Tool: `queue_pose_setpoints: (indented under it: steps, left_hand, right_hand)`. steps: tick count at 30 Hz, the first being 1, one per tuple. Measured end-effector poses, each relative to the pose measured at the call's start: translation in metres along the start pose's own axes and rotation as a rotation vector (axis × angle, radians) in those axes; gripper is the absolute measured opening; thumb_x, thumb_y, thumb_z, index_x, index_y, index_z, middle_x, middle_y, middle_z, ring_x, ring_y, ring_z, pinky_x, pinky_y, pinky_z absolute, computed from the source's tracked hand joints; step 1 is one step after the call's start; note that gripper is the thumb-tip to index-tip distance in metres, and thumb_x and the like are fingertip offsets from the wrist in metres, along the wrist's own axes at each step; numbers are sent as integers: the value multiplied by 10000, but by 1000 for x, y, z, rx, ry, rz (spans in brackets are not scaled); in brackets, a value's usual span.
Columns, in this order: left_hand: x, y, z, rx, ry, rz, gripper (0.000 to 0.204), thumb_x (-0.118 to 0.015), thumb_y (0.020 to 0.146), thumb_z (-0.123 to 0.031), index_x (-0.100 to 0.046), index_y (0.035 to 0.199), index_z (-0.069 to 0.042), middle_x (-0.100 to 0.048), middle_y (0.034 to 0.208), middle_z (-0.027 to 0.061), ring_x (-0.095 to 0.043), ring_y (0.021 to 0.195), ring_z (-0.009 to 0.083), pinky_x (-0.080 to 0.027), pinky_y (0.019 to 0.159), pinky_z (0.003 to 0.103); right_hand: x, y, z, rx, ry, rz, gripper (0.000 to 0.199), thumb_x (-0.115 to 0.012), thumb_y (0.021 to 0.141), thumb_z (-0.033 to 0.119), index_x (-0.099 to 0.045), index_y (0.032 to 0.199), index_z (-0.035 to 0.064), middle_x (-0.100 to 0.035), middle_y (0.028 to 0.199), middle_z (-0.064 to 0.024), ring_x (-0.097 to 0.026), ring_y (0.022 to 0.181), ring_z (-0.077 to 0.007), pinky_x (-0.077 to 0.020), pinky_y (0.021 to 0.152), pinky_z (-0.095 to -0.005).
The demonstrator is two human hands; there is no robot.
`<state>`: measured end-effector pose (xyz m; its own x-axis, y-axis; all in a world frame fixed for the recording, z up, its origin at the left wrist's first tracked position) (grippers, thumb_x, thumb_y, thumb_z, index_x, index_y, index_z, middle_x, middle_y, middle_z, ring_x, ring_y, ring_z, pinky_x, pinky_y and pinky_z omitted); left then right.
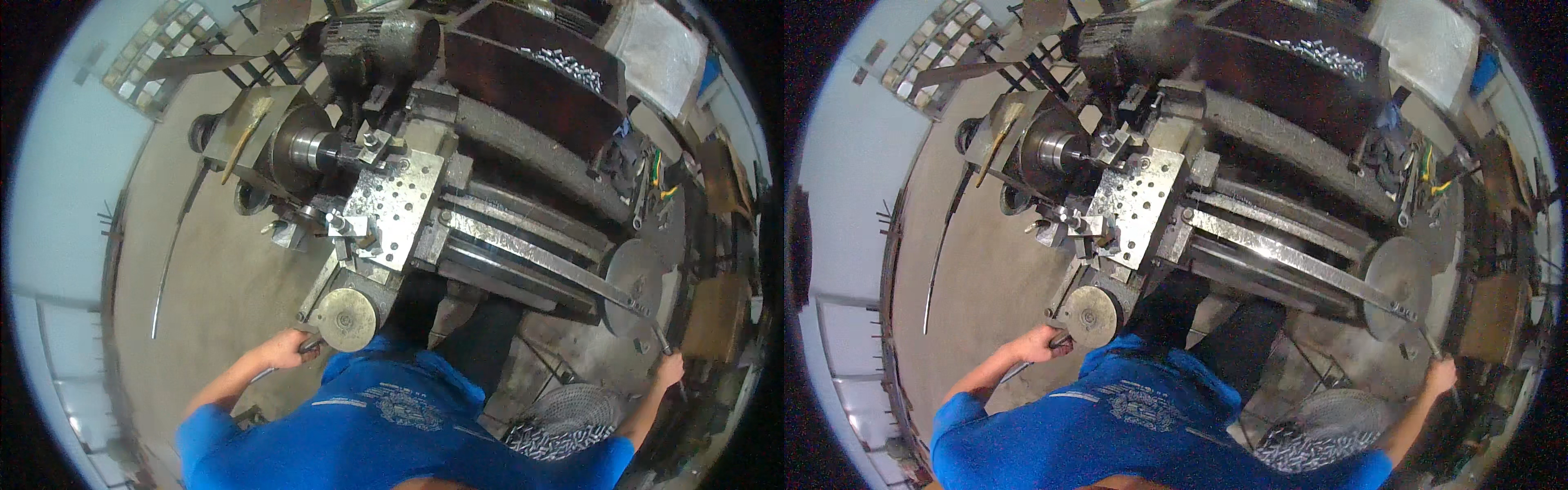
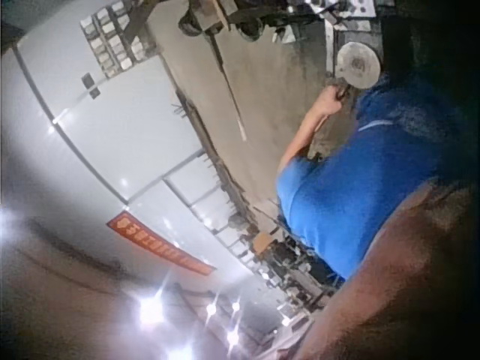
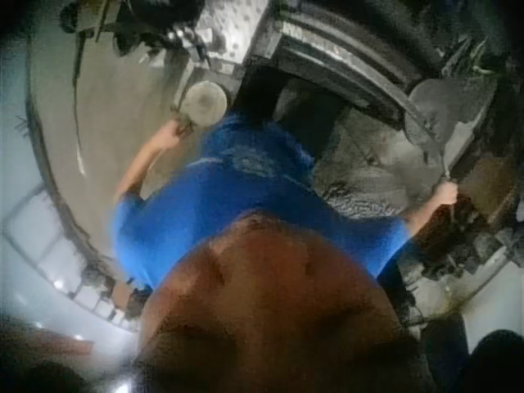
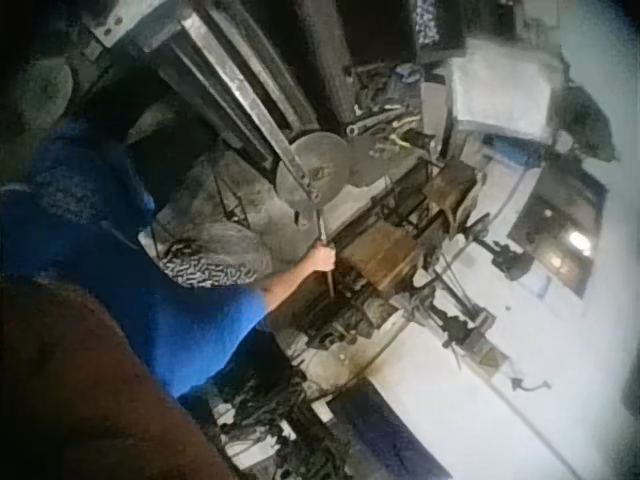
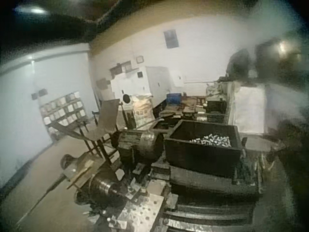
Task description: The person operates a metal turning lathe, repeatedly inserting small metal pieces into the chuck, engaging the cutting tool, and collecting the finished parts in a mesh basket. The operator uses a long metal rod to assist with loading and unloading the workpieces.
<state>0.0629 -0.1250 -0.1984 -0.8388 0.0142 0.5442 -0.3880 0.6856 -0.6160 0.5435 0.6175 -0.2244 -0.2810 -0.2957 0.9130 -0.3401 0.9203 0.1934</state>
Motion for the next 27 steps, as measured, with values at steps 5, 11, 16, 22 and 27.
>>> queue_pose_setpoints:
  steps: [5, 11, 16, 22, 27]
  left_hand:
    - [7, -9, -12, 64, -125, 200, 242, -605, 831, -183, -583, 1018, -31, -642, 891, 80, -592, 813, 181, -472, 731, 339]
    - [62, -3, 33, 46, -576, 66, 373, -612, 857, -277, -588, 1121, -14, -653, 1004, 84, -595, 958, 157, -433, 898, 315]
    - [147, 67, 187, 309, 287, -647, 362, -646, 770, -294, -601, 989, -10, -645, 916, 183, -615, 883, 321, -492, 744, 412]
    - [171, 134, 245, 338, 574, -651, 318, -594, 808, -312, -546, 937, -25, -637, 821, 181, -615, 825, 340, -496, 714, 441]
    - [137, 161, 238, 498, 195, -1051, 303, -546, 839, -282, -555, 926, 8, -638, 766, 198, -622, 761, 365, -497, 700, 451]
  right_hand:
    - [-4, 33, 9, -78, -144, -23, 321, -611, 718, 283, -596, 1002, 133, -613, 981, -62, -585, 906, -284, -492, 695, -463]
    - [-1, -33, 23, -110, -58, -391, 665, -634, 743, 339, -412, 1306, 63, -498, 1258, -156, -467, 1159, -339, -424, 919, -426]
    - [15, -142, 69, 97, 542, -242, 632, -657, 681, 192, -469, 1259, 22, -560, 1176, -176, -538, 1056, -336, -433, 880, -388]
    - [53, -215, 154, 51, 638, 27, 355, -564, 640, 105, -667, 963, -1, -667, 843, -198, -652, 808, -308, -495, 762, -349]
    - [109, -213, 189, 13, 764, 205, 335, -613, 591, 120, -678, 878, -41, -658, 855, -228, -650, 834, -313, -484, 794, -353]
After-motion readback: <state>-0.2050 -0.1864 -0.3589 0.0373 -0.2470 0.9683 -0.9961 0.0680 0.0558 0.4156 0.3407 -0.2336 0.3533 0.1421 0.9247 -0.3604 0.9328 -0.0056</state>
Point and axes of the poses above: each hand's wrist, its own y-axis towards the middle knuckle, its own x-axis out of the back of the hand, z = x × y, the point moved 4 cm from there along y, towards the middle knuckle
